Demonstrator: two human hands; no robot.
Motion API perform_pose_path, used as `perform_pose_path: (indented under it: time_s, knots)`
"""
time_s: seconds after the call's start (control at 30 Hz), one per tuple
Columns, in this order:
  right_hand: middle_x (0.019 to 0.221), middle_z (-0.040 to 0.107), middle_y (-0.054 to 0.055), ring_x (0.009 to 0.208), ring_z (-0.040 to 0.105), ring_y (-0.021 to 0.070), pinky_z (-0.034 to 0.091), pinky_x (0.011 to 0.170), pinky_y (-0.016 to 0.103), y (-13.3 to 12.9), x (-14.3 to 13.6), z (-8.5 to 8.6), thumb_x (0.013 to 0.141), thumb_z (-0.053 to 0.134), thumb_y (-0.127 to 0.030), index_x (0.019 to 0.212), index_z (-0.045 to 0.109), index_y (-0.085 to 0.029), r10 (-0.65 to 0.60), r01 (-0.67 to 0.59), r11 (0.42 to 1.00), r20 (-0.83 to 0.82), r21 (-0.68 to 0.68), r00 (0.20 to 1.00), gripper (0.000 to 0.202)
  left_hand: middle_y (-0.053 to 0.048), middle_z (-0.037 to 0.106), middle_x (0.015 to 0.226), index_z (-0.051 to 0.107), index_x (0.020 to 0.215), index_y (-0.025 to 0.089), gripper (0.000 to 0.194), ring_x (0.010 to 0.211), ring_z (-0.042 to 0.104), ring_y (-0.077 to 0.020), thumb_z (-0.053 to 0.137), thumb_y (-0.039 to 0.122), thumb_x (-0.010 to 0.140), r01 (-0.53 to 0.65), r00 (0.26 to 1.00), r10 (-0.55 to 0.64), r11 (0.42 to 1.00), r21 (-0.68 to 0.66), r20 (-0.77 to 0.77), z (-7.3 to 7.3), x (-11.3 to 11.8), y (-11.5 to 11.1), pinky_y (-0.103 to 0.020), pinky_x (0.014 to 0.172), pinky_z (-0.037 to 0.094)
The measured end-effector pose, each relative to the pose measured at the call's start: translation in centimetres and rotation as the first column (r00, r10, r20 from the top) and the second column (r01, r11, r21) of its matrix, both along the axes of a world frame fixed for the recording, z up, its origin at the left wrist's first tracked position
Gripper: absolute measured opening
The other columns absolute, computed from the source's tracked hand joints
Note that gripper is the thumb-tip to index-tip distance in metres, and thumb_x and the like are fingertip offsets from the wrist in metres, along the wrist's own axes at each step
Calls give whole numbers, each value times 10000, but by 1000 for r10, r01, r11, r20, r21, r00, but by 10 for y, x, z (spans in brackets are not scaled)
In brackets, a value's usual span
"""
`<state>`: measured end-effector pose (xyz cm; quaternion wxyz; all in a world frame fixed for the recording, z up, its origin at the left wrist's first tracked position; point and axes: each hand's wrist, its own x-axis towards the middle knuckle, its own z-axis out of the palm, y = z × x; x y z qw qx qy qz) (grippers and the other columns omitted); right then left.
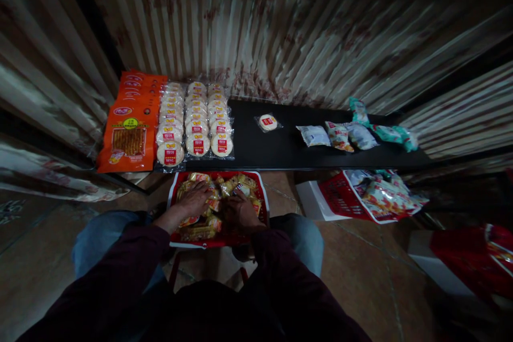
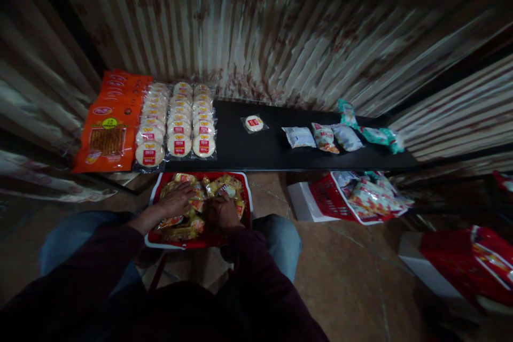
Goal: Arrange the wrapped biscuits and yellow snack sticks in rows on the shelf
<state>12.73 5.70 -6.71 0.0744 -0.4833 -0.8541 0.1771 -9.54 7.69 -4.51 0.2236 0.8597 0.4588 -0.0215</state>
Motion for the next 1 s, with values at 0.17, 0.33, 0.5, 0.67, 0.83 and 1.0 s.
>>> perform_pose_path:
  time_s: [0.17,0.33,0.5,0.67,0.83,1.0]
  knots:
    - [946,733,39,959,635,178,382,1033,348,12,1,8,828,534,-122,969,710,-219,42,-52,992,-89,-115,995,245,-106,565,1327,633,1153,191,353,1326,406,-261,556,216,809,5,997,-7,1000,22,78,-5,8,0,-443,1158,245]
    - [1006,725,84,985,630,197,421,955,317,21,-1,27,797,557,-110,945,713,-183,57,-76,980,-109,-184,992,226,-111,574,1322,625,1160,177,363,1306,442,-247,518,161,813,18,987,-27,998,61,159,-5,29,8,-438,1125,317]
    - [752,707,43,693,621,163,442,676,255,36,8,54,839,525,-197,784,704,-176,-139,112,965,-99,-239,985,188,-111,613,1259,648,1095,151,356,1208,535,-208,384,108,860,19,970,-47,993,120,238,7,54,18,-371,1080,392]
    - [700,663,1,625,587,119,421,604,209,80,36,87,941,398,-358,804,673,-184,-307,292,951,-365,-98,879,353,-103,596,1287,614,1178,178,382,1148,586,-204,363,154,891,-135,945,95,985,110,312,10,75,22,-369,1012,471]
    - [1000,697,87,959,612,200,446,895,306,149,52,103,939,384,-326,1028,675,-183,-392,451,869,-272,203,879,336,-73,519,1397,549,1285,200,434,1234,534,-198,377,178,888,-131,917,102,990,51,387,9,84,26,-366,1052,447]
    - [1538,314,82,1425,185,324,283,1086,491,208,60,101,899,467,-392,1412,415,-223,-570,550,794,3,260,822,542,-86,537,1380,581,1253,189,415,1205,561,-214,388,186,886,-115,936,120,993,-35,330,9,82,30,-382,1042,454]
